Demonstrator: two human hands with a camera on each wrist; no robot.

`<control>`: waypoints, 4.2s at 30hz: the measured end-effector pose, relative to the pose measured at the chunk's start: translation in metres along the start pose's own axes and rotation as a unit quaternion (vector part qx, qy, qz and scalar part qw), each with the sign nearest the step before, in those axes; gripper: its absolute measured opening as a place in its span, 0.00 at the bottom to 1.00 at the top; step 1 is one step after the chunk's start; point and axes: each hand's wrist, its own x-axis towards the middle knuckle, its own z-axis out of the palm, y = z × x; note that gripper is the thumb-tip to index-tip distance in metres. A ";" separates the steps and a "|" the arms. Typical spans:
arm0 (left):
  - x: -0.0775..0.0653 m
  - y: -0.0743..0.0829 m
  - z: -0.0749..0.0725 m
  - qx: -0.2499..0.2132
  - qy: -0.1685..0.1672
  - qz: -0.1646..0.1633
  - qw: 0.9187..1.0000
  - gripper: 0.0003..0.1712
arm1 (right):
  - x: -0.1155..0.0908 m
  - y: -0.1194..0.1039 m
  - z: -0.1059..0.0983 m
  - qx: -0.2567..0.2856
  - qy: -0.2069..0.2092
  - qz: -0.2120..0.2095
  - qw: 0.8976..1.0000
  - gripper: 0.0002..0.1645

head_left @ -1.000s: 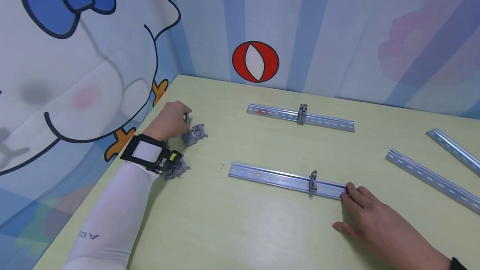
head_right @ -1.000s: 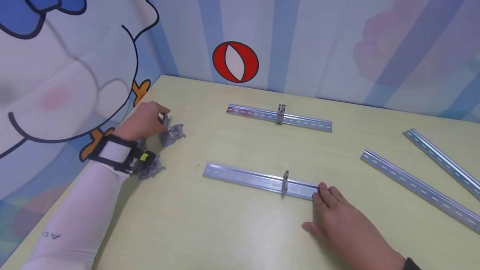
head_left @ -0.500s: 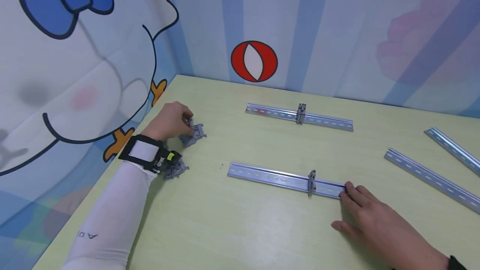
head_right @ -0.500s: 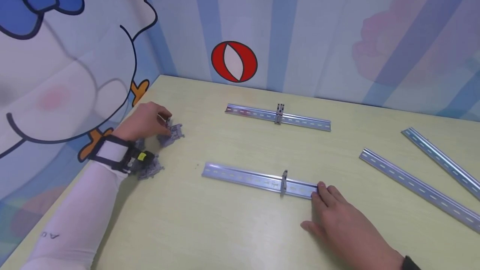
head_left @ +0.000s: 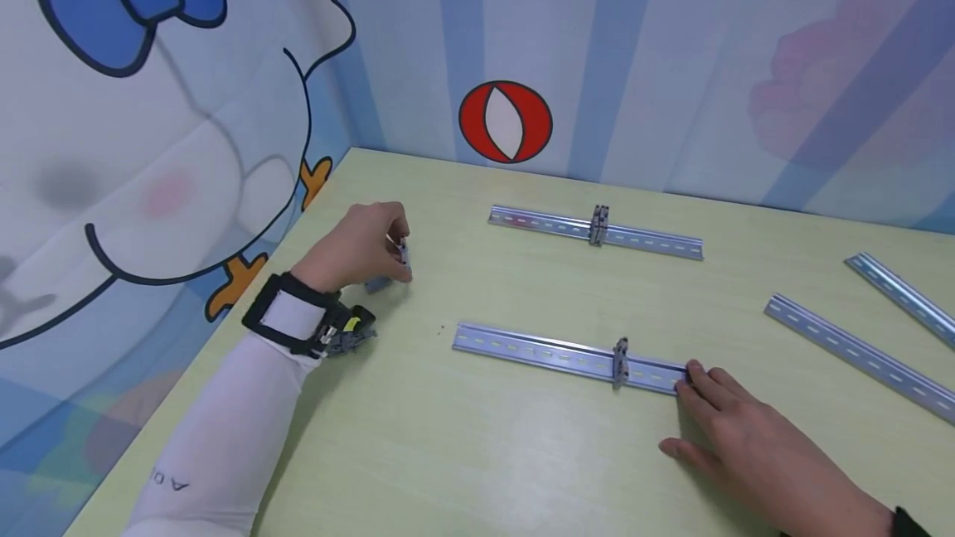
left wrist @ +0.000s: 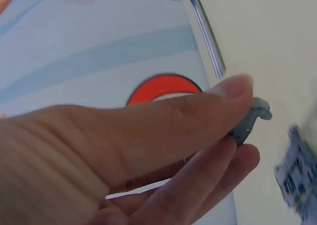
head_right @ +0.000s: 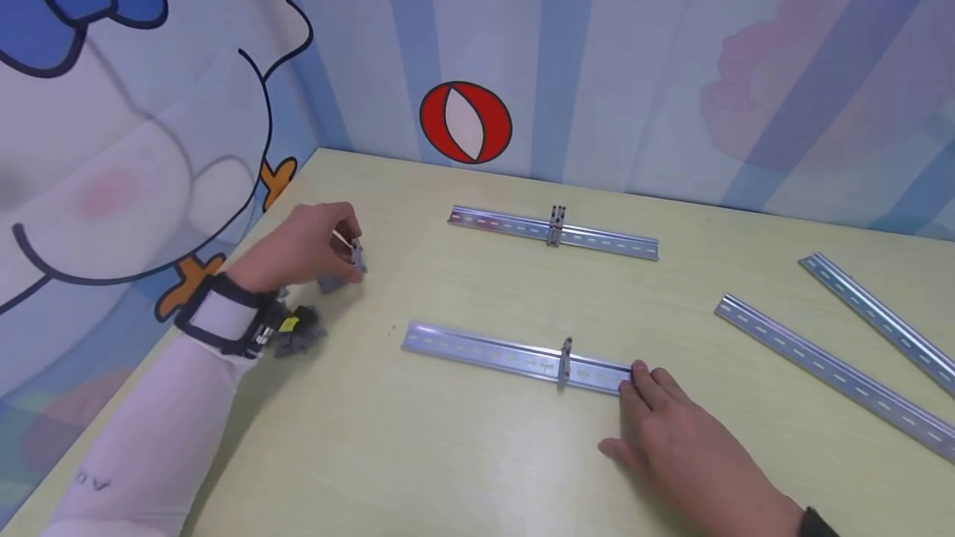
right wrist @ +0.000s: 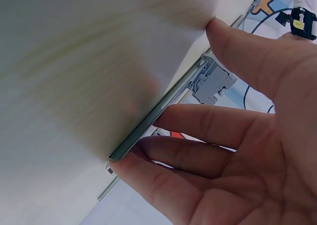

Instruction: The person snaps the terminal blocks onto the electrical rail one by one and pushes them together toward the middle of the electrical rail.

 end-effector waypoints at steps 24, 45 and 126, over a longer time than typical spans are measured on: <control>-0.035 0.059 0.046 0.017 -0.104 0.094 0.990 0.25 | 0.000 -0.001 -0.002 0.003 -0.003 -0.003 1.000 0.40; -0.028 0.047 0.057 0.000 -0.073 0.119 0.990 0.25 | 0.001 -0.001 -0.004 0.000 0.006 -0.002 1.000 0.40; -0.005 0.127 0.121 -0.214 -0.120 0.102 0.964 0.29 | 0.001 0.003 0.007 0.012 0.134 -0.080 0.988 0.33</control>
